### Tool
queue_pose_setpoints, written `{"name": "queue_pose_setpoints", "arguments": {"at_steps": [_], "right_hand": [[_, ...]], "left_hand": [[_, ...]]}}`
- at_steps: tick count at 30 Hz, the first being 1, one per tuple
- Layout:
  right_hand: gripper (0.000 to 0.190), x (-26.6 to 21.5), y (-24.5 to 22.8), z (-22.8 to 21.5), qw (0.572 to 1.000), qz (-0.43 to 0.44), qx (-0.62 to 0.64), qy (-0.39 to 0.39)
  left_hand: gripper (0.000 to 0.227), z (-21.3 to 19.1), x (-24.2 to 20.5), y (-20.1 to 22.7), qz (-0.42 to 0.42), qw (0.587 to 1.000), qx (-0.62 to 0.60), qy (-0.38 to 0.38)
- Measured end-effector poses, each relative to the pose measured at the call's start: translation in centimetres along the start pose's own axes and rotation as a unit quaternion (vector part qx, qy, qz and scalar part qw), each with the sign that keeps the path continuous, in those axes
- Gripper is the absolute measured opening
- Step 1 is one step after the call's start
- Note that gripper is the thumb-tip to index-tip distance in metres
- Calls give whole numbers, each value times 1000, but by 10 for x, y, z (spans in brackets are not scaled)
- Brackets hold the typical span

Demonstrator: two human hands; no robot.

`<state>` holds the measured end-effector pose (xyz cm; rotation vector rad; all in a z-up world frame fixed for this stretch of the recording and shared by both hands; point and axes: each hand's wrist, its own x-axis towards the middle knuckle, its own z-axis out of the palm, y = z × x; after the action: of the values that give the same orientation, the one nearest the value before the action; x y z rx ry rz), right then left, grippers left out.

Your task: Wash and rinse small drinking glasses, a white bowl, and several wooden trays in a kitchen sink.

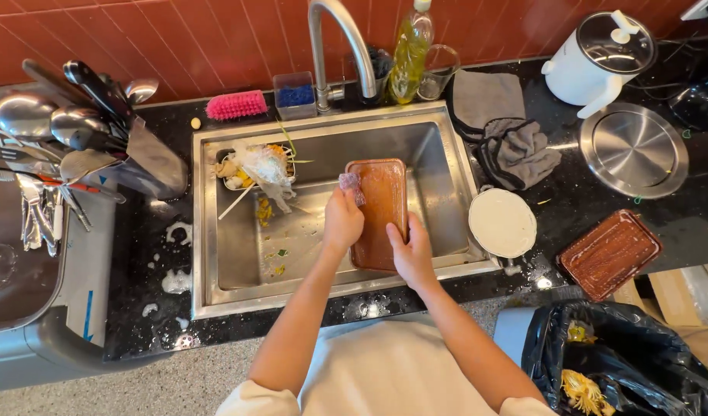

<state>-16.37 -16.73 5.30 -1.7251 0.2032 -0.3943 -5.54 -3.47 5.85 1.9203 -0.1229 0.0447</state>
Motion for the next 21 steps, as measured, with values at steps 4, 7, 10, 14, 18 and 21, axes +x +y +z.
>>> {"name": "queue_pose_setpoints", "arguments": {"at_steps": [4,7,10,14,18,21], "right_hand": [[27,0,-14,-17,997,14,-58,-45],[23,4,-39,-33,981,87,-142,-96],[22,16,-58,-50,973,76,-146,-161],[21,30,-61,-42,955,50,-210,-205],[16,36,-59,-46,951,50,-208,-222],[13,36,-45,-48,967,94,-108,-212]], "left_hand": [[19,-16,15,4,-17,999,31,-16],[24,-49,18,36,152,986,23,-62],[22,-64,29,63,215,938,156,-223],[43,-76,35,111,346,868,204,-292],[36,-43,30,109,531,734,287,-311],[20,-39,16,110,549,693,340,-319]]}}
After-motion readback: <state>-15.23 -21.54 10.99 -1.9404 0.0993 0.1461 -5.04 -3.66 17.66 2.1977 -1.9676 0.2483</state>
